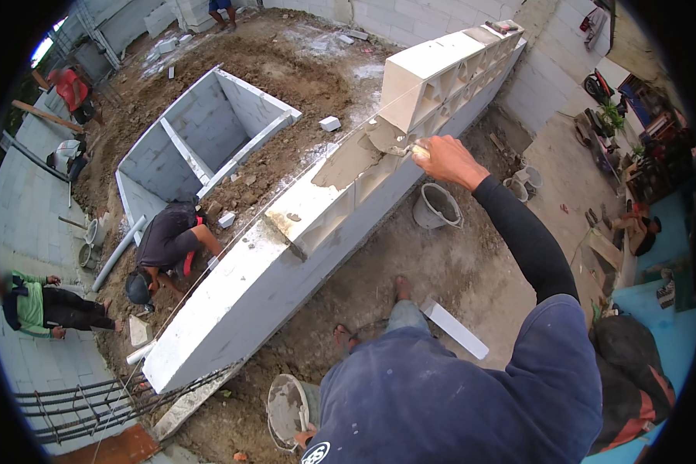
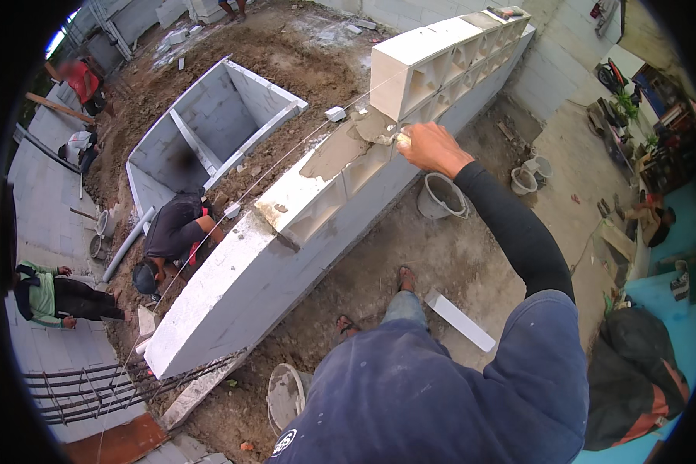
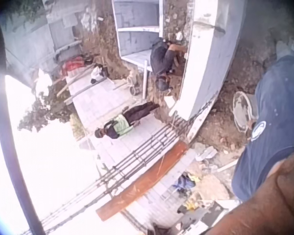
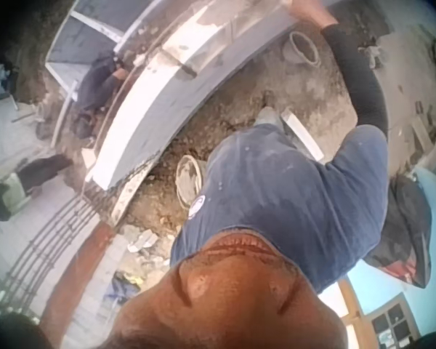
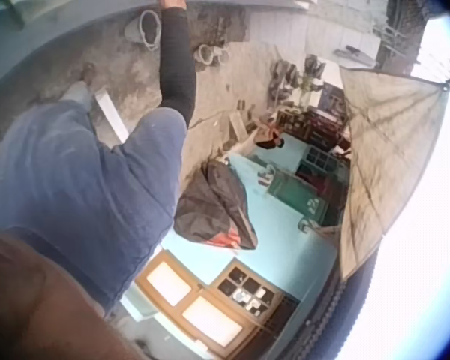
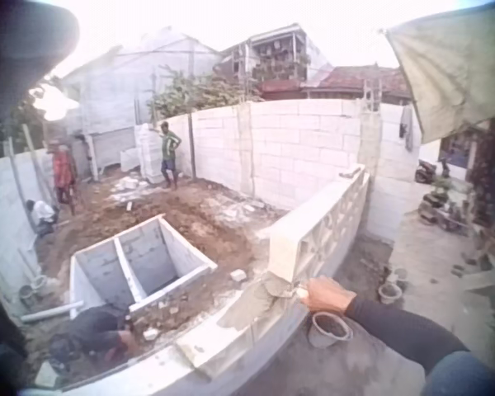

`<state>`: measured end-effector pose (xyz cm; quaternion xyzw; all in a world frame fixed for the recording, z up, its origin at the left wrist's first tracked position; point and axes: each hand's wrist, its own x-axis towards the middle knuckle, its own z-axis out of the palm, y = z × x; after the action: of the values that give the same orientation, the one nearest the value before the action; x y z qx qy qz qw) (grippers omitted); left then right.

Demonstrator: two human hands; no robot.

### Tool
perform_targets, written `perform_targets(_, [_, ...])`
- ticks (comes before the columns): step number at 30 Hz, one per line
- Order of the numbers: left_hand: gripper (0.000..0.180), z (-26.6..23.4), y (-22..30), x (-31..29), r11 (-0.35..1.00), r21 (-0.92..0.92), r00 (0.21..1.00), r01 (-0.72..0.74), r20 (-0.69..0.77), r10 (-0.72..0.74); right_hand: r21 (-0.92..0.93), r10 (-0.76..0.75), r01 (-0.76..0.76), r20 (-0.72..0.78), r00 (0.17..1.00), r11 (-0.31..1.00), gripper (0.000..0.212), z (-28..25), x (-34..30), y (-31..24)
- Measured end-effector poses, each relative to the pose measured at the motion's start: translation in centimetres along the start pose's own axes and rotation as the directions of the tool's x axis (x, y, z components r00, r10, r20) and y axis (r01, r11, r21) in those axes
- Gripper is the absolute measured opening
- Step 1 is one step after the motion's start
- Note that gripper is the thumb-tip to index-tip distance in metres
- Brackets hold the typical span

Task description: The person spreads mortar along a wall using a trowel, picks up a decorative breeze block, places it onto the mortar bed, aligns it against a guide string, and taps the block into place with the trowel handle.

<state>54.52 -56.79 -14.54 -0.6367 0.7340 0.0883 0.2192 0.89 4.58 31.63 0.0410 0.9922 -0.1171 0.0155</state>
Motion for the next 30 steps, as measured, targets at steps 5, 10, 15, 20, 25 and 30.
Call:
perform_targets(5, [0.053,-0.5,0.9,-0.4,0.996,0.043,0.997,-0.073,-0.005,0.074,0.103,0.048,-0.061,0.116,0.992,0.993,0.039,0.3,3.9,3.1])
perform_targets(10, [0.055,-1.0,0.8,-0.5,0.988,0.091,0.991,-0.125,-0.03,0.128,0.204,-0.139,0.085,0.266,0.954,0.975,0.047,0.3,1.8,-0.9])
perform_targets(15, [0.059,-1.1,0.3,-0.6,0.977,0.129,0.981,-0.172,-0.067,0.181,0.471,-0.233,0.002,0.434,0.87,0.882,0.057,-0.2,-0.9,-4.2])
perform_targets(20, [0.063,-0.8,-0.3,-0.1,0.951,0.206,0.956,-0.23,-0.134,0.261,0.493,-0.088,-0.054,0.26,0.962,0.868,0.051,-0.5,-0.3,1.2])
perform_targets(25, [0.044,-0.2,1.1,0.1,0.994,0.068,0.995,-0.088,-0.038,0.091,-0.004,-0.049,0.049,-0.158,0.986,0.999,0.042,4.1,1.2,4.7])
perform_targets(30, [0.034,0.7,0.7,0.9,1.0,-0.028,1.0,0.003,-0.025,-0.004,0.083,-0.086,0.09,-0.048,0.995,0.992,0.037,4.1,-3.2,-1.3])
